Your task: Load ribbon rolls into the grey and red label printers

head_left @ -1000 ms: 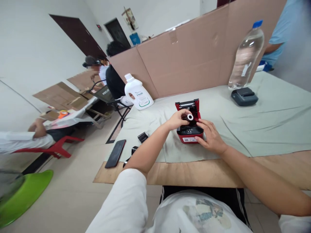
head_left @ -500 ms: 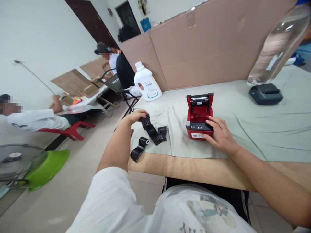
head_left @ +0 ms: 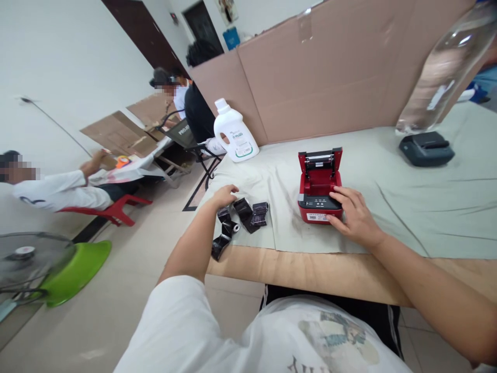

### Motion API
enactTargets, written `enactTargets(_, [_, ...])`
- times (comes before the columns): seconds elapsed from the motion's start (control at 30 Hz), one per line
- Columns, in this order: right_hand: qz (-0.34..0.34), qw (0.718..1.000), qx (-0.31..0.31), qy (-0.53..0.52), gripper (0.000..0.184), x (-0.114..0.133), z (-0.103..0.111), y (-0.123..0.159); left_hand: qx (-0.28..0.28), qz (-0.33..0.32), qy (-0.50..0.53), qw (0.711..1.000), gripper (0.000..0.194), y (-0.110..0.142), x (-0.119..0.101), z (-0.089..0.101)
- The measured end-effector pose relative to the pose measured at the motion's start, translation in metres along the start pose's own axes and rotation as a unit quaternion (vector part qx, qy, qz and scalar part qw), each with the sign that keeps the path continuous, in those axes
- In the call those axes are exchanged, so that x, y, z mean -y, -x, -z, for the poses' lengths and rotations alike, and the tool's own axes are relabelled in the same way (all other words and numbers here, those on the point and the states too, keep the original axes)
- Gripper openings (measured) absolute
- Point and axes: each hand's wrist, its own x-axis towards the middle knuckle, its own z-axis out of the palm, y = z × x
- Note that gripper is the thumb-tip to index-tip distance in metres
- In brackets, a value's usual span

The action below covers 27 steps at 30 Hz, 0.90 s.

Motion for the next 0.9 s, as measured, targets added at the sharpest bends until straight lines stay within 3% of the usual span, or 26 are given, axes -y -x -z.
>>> enactTargets(0.17, [-0.007, 1.000, 0.007, -0.012, 0.056, 0.000, 0.001, 0.000, 0.047, -0.072, -0.074, 0.994, 0.051, 0.016, -0.030, -0.008])
enactTargets(0.27, [-0.015, 1.000, 0.015, -0.015, 0.055, 0.001, 0.002, 0.000, 0.048, -0.077, -0.083, 0.992, 0.051, 0.023, -0.039, -0.008])
enactTargets(0.37, [-0.015, 1.000, 0.014, -0.009, 0.054, 0.002, 0.003, -0.001, 0.043, -0.084, -0.052, 0.994, 0.055, 0.033, -0.050, 0.011])
enactTargets(0.43, [-0.015, 1.000, 0.012, -0.007, 0.053, 0.002, 0.002, -0.001, 0.080, -0.134, 0.018, 0.988, 0.055, 0.050, -0.065, 0.032])
enactTargets(0.5, [-0.014, 1.000, 0.008, -0.004, 0.054, 0.003, 0.002, -0.001, 0.183, -0.221, 0.127, 0.949, 0.054, 0.074, -0.089, 0.052])
enactTargets(0.6, [-0.012, 1.000, -0.002, 0.006, 0.054, 0.006, 0.001, -0.001, 0.363, -0.327, 0.219, 0.844, 0.052, 0.111, -0.135, 0.069])
enactTargets(0.67, [-0.011, 1.000, -0.005, 0.012, 0.054, 0.009, 0.002, -0.001, 0.415, -0.372, 0.224, 0.799, 0.049, 0.124, -0.165, 0.067])
enactTargets(0.77, [-0.008, 1.000, -0.006, 0.008, 0.056, 0.012, 0.003, -0.001, 0.381, -0.422, 0.236, 0.788, 0.043, 0.115, -0.199, 0.050])
enactTargets(0.9, [0.019, 1.000, -0.024, 0.003, 0.060, 0.015, 0.006, -0.002, 0.230, -0.448, 0.237, 0.831, 0.037, 0.069, -0.232, 0.019])
